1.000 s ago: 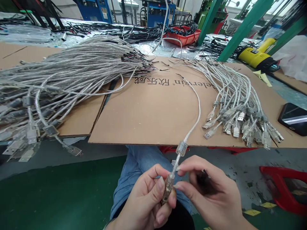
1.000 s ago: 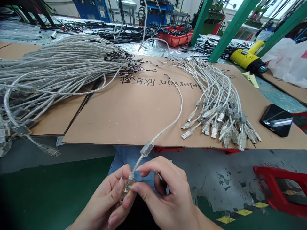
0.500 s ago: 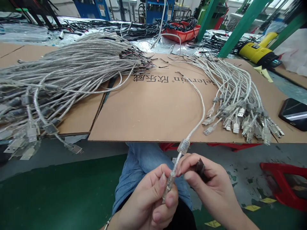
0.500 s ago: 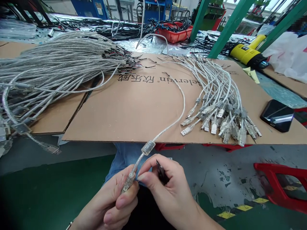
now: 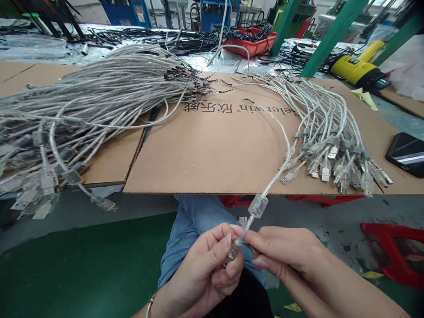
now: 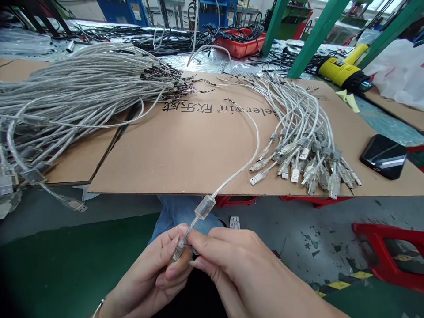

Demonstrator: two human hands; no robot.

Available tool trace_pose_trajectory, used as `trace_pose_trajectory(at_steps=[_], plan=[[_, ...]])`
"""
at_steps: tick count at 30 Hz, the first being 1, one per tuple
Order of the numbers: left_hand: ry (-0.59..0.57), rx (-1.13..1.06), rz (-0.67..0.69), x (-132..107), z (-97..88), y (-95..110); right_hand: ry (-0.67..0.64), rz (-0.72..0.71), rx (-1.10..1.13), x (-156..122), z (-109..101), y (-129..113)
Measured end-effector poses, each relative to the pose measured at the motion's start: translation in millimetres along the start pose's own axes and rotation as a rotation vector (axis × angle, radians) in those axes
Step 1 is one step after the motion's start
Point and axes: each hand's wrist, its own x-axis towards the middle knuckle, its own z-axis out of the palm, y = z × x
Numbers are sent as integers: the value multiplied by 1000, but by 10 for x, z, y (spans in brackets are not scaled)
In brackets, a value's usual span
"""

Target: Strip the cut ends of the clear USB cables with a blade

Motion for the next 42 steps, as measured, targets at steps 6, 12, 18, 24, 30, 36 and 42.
trace_pose_trajectory(at_steps=[6, 12, 18, 24, 30, 36, 42], plan=[[10, -6, -26, 10, 11, 18, -36, 59, -33, -42, -33, -38], [-1, -35, -69, -20, 18, 12, -46, 41, -1, -6, -39, -69], [92, 72, -1, -12, 48, 16, -67, 121, -99, -13, -4, 4], [166, 171, 81, -23, 112, 23, -15, 148, 2, 8, 57, 40], [148, 225, 200, -52, 114, -9, -26, 170, 141, 12, 60, 31], [244, 442, 413, -62, 114, -35, 17, 39, 7, 40, 48, -16], [281, 575, 582, -70, 129, -49, 94, -19, 23, 31, 125, 16]])
